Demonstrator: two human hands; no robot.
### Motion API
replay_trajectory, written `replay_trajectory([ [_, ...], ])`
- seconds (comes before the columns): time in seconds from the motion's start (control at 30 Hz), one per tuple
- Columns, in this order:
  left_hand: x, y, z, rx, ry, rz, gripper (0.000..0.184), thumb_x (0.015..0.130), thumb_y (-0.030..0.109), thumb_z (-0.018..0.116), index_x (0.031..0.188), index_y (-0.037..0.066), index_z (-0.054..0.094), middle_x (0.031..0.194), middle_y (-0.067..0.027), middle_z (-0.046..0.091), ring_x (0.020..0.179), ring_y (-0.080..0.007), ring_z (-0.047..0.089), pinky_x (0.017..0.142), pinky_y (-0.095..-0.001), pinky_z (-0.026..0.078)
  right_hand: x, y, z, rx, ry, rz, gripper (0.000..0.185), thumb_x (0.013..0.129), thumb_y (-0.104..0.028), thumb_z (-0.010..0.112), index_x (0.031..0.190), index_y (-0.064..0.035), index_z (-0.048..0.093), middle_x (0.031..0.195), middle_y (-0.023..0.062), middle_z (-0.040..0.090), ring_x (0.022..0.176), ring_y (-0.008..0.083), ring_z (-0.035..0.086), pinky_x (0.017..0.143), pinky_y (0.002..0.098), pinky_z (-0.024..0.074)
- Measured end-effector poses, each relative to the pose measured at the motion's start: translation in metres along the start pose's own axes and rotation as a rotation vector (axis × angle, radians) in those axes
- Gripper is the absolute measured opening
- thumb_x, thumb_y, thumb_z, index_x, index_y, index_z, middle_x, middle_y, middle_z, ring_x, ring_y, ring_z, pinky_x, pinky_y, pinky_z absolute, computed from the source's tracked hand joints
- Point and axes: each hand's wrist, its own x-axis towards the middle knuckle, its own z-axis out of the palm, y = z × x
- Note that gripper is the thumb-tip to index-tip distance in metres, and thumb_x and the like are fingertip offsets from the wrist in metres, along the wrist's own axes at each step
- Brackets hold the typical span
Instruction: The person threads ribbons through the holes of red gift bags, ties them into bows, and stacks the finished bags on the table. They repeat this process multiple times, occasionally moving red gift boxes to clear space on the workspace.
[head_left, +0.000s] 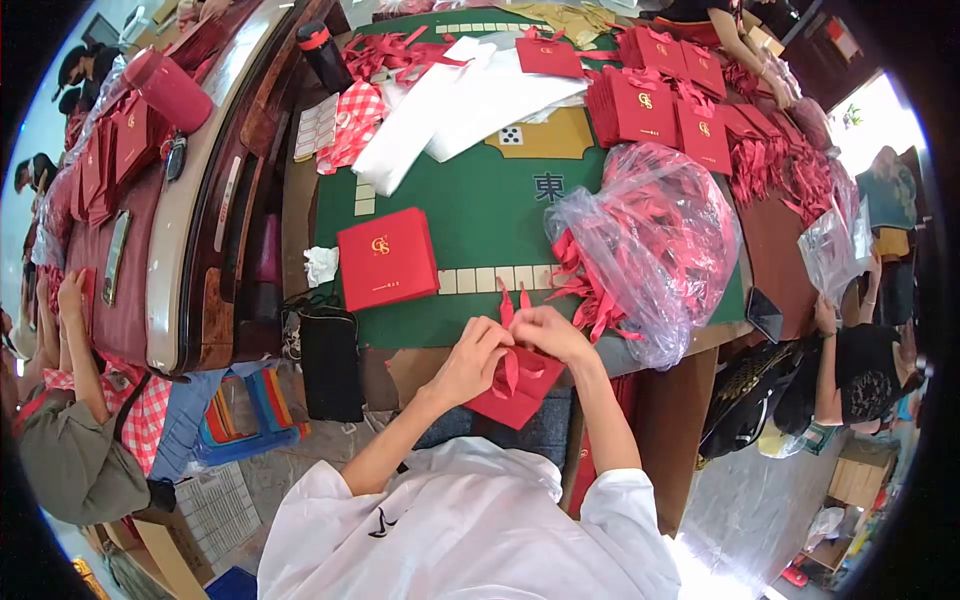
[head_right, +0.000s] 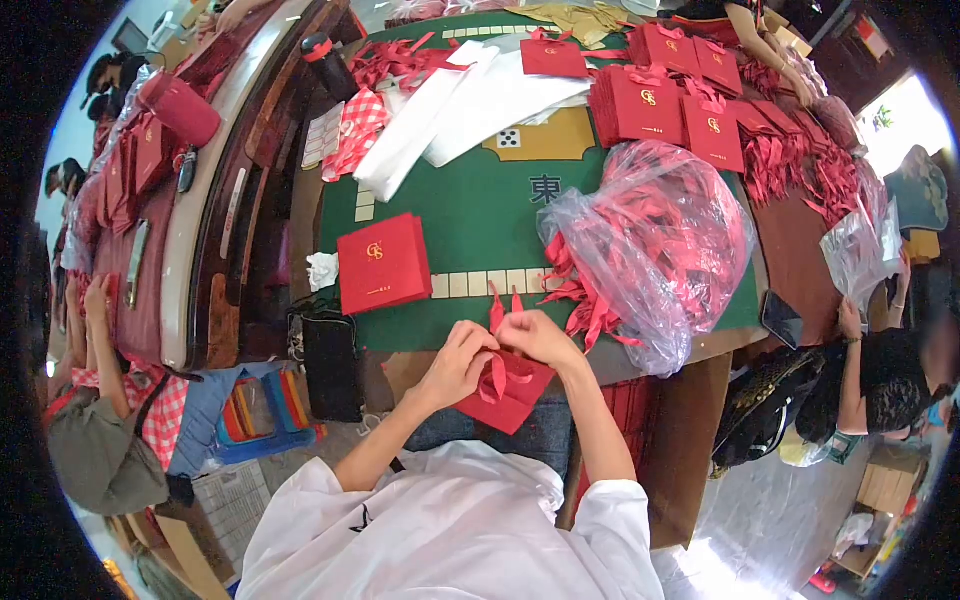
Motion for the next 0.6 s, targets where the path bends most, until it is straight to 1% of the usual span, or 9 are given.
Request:
replay_trajectory([
  [0.03, 0.001, 0.000, 0.000, -0.009, -0.036, -0.027, 0.019, 0.083, -0.004, 0.060, 0.101, 0.003, 0.056, 0.102, -0.0158, 0.053, 0.100, -0.0363, 0.052, 0.087, -0.0427, 0.046, -0.002, -0.004, 0.001, 0.175, 0.114, 0.118, 0.018, 0.088, -0.018, 0.064, 0.082, -0.0016, 0.065, 0.071, -0.0005, 0.064, 0.060, 0.0063, 0.056, 0.057, 0.0241, 0.0457],
  [0.07, -0.002, 0.000, 0.004, -0.008, -0.034, -0.029, 0.019, 0.083, -0.004, 0.060, 0.101, 0.003, 0.056, 0.102, -0.0158, 0.053, 0.100, -0.0363, 0.052, 0.087, -0.0427, 0.046, 0.000, -0.004, 0.003, 0.174, 0.110, 0.118, 0.018, 0.088, -0.018, 0.064, 0.082, -0.0016, 0.065, 0.071, -0.0005, 0.064, 0.060, 0.0063, 0.056, 0.057, 0.0241, 0.0457],
  [0.13, -0.006, -0.001, 0.013, -0.002, -0.077, -0.044, 0.020, 0.083, -0.004, 0.060, 0.101, 0.003, 0.055, 0.102, -0.0159, 0.051, 0.102, -0.0362, 0.051, 0.087, -0.0419, 0.045, 0.006, 0.000, 0.006, -0.006, 0.285, -0.089, 0.018, 0.088, -0.018, 0.064, 0.083, -0.0009, 0.066, 0.070, 0.0005, 0.064, 0.059, 0.0072, 0.058, 0.056, 0.0243, 0.0462],
  [0.2, -0.007, -0.004, 0.014, 0.007, -0.029, -0.045, 0.017, 0.083, -0.004, 0.061, 0.098, 0.002, 0.057, 0.100, -0.0151, 0.054, 0.100, -0.0349, 0.053, 0.087, -0.0410, 0.046, 0.003, 0.001, 0.005, -0.095, 0.330, -0.097, 0.018, 0.089, -0.017, 0.064, 0.084, 0.0001, 0.067, 0.071, 0.0013, 0.065, 0.062, 0.0075, 0.060, 0.057, 0.0242, 0.0472],
  [0.27, -0.007, -0.007, 0.009, -0.019, 0.053, -0.064, 0.017, 0.083, -0.004, 0.061, 0.098, 0.003, 0.060, 0.097, -0.0144, 0.054, 0.096, -0.0356, 0.053, 0.085, -0.0429, 0.046, -0.012, -0.016, 0.005, -0.139, 0.280, -0.086, 0.018, 0.089, -0.017, 0.065, 0.087, 0.0005, 0.069, 0.073, 0.0024, 0.067, 0.064, 0.0077, 0.061, 0.059, 0.0248, 0.0491],
  [0.33, -0.005, -0.005, 0.002, -0.020, 0.079, -0.084, 0.015, 0.083, -0.004, 0.061, 0.096, 0.003, 0.062, 0.096, -0.0132, 0.057, 0.094, -0.0345, 0.055, 0.083, -0.0418, 0.047, -0.019, -0.020, 0.004, -0.118, 0.198, -0.015, 0.018, 0.089, -0.016, 0.066, 0.090, 0.0008, 0.071, 0.078, 0.0039, 0.069, 0.070, 0.0088, 0.063, 0.065, 0.0262, 0.0514],
  [0.4, -0.004, -0.005, 0.000, -0.064, 0.033, -0.044, 0.015, 0.083, -0.005, 0.061, 0.095, 0.003, 0.062, 0.096, -0.0127, 0.058, 0.093, -0.0336, 0.056, 0.082, -0.0408, 0.048, -0.018, -0.009, 0.004, -0.210, 0.024, -0.143, 0.016, 0.093, -0.013, 0.064, 0.094, 0.0023, 0.069, 0.085, 0.0028, 0.070, 0.078, 0.0080, 0.062, 0.073, 0.0253, 0.0508],
  [0.43, -0.004, -0.003, 0.001, -0.067, 0.028, -0.044, 0.015, 0.083, -0.005, 0.061, 0.095, 0.003, 0.062, 0.096, -0.0127, 0.058, 0.093, -0.0336, 0.056, 0.082, -0.0408, 0.048, -0.016, -0.005, 0.005, -0.191, 0.009, -0.158, 0.018, 0.090, -0.014, 0.065, 0.093, 0.0017, 0.072, 0.085, 0.0060, 0.073, 0.081, 0.0101, 0.065, 0.077, 0.0277, 0.0521],
  [0.6, -0.004, -0.001, 0.004, -0.029, 0.050, -0.014, 0.016, 0.083, -0.007, 0.061, 0.095, 0.004, 0.062, 0.096, -0.0124, 0.058, 0.093, -0.0335, 0.056, 0.083, -0.0405, 0.048, -0.016, -0.003, 0.005, -0.166, 0.018, -0.147, 0.017, 0.089, -0.014, 0.065, 0.091, 0.0018, 0.072, 0.083, 0.0055, 0.073, 0.079, 0.0097, 0.065, 0.075, 0.0269, 0.0521],
])
